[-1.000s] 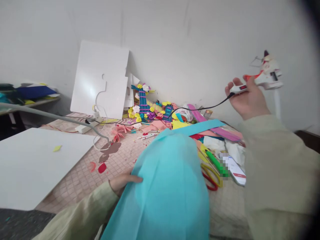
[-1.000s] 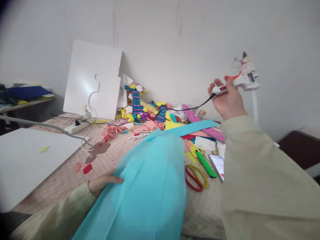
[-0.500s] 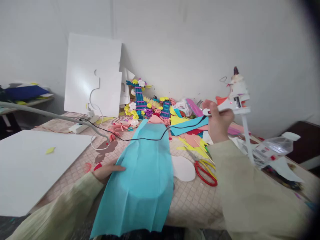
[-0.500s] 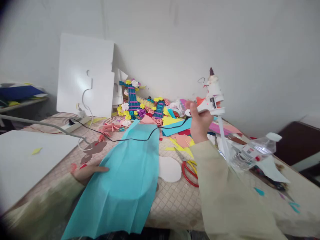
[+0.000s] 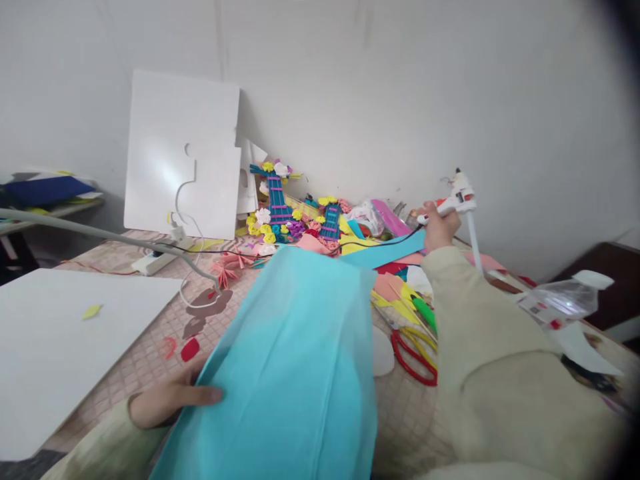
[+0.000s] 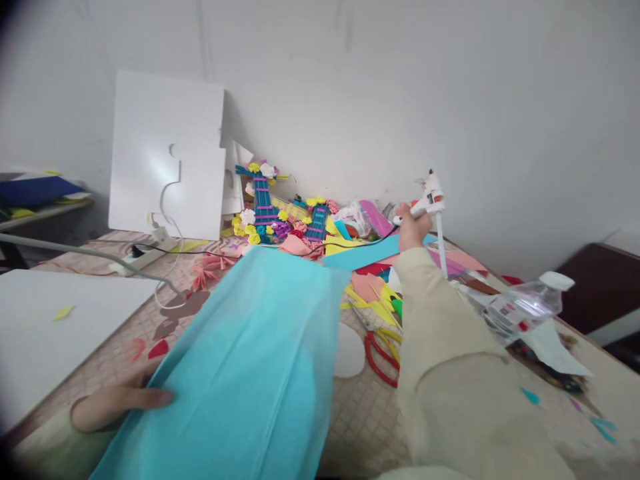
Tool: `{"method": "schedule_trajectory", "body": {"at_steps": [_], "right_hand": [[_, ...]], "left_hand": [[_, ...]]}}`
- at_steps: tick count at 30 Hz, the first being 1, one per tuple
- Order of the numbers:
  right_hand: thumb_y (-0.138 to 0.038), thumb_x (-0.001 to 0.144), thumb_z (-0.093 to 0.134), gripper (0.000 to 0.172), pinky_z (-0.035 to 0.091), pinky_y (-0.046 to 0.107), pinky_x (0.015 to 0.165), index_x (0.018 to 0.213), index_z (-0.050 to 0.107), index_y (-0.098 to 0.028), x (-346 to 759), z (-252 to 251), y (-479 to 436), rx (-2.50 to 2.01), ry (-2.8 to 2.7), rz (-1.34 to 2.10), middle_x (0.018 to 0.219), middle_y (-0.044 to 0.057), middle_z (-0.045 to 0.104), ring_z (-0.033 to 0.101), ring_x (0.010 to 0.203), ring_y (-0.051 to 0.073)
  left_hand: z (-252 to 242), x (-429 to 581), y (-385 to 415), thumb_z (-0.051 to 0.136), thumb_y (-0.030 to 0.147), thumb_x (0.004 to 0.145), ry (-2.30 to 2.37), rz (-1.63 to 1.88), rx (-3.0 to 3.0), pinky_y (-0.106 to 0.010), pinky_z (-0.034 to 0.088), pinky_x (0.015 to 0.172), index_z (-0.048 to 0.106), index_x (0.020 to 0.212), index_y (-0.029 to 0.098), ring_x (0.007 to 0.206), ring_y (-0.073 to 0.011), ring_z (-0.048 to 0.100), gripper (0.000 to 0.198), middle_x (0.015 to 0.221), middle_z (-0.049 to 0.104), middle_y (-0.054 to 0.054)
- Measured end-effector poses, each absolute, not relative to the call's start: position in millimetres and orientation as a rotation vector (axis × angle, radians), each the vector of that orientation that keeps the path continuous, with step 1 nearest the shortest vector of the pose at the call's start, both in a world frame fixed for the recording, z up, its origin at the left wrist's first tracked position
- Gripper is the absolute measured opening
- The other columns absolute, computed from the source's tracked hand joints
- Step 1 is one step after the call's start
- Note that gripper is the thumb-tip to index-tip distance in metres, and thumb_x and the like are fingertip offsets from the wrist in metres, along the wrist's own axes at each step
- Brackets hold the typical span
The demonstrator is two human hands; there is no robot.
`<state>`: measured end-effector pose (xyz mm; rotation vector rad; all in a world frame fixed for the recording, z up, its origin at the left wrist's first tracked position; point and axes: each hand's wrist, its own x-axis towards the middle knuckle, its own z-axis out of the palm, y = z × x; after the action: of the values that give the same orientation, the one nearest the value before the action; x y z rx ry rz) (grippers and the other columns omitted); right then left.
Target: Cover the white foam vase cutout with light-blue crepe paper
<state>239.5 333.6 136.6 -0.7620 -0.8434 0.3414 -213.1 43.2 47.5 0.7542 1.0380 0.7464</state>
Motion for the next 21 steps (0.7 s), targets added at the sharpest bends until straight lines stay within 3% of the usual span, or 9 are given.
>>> {"method": "schedule_trajectory", "body": {"at_steps": [6, 11, 15, 17, 21], "right_hand": [[-0.030, 0.060, 0.068, 0.026, 0.048, 0.023, 0.052, 0.071, 0.047, -0.018, 213.5, 102.9, 285.1, -0.759, -0.798, 0.529, 0.060, -0.007, 0.058, 0.057, 0.054, 0.008], [-0.035, 0.059, 0.069, 0.028, 0.046, 0.023, 0.045, 0.070, 0.052, -0.015, 177.8, 71.8, 206.6, -0.841, -0.833, 0.682, 0.058, -0.002, 0.062, 0.056, 0.047, 0.011], [-0.041, 0.067, 0.062, 0.027, 0.044, 0.022, 0.039, 0.073, 0.054, -0.015, 147.2, 50.5, 136.7, -0.955, -0.705, 0.750, 0.058, -0.001, 0.064, 0.053, 0.038, 0.010], [-0.049, 0.071, 0.053, 0.036, 0.040, 0.021, 0.035, 0.073, 0.056, -0.014, 129.3, 42.9, 103.3, -1.040, -0.612, 0.839, 0.050, 0.000, 0.061, 0.052, 0.036, 0.011], [-0.050, 0.070, 0.056, 0.037, 0.041, 0.019, 0.036, 0.089, 0.056, -0.018, 96.5, 23.9, 39.2, -1.020, -0.443, 1.014, 0.053, -0.001, 0.062, 0.051, 0.037, 0.010]], "left_hand": [[54.3, -207.2, 71.5, 0.076, 0.022, 0.050, 1.183, 0.960, 0.660, -0.037, 0.052, 0.075, 0.043, 0.121, 0.023, 0.086, -0.0286, 0.063, 0.078, 0.090, 0.069, -0.005], [55.8, -187.9, 118.3, 0.072, 0.016, 0.055, 1.136, 1.033, 0.707, -0.035, 0.055, 0.070, 0.050, 0.113, 0.018, 0.079, -0.0271, 0.065, 0.061, 0.087, 0.069, -0.007], [57.4, -176.3, 146.6, 0.065, 0.011, 0.062, 1.156, 1.076, 0.749, -0.030, 0.056, 0.064, 0.055, 0.104, 0.015, 0.068, -0.0213, 0.066, 0.043, 0.082, 0.069, -0.007], [58.2, -171.0, 158.6, 0.063, 0.010, 0.064, 1.161, 1.063, 0.773, -0.030, 0.056, 0.064, 0.056, 0.101, 0.012, 0.065, -0.0199, 0.065, 0.037, 0.079, 0.069, -0.007], [56.1, -159.1, 183.8, 0.063, 0.011, 0.064, 1.133, 1.059, 0.846, -0.033, 0.055, 0.068, 0.056, 0.099, 0.013, 0.066, -0.0198, 0.065, 0.036, 0.079, 0.069, -0.006]]}}
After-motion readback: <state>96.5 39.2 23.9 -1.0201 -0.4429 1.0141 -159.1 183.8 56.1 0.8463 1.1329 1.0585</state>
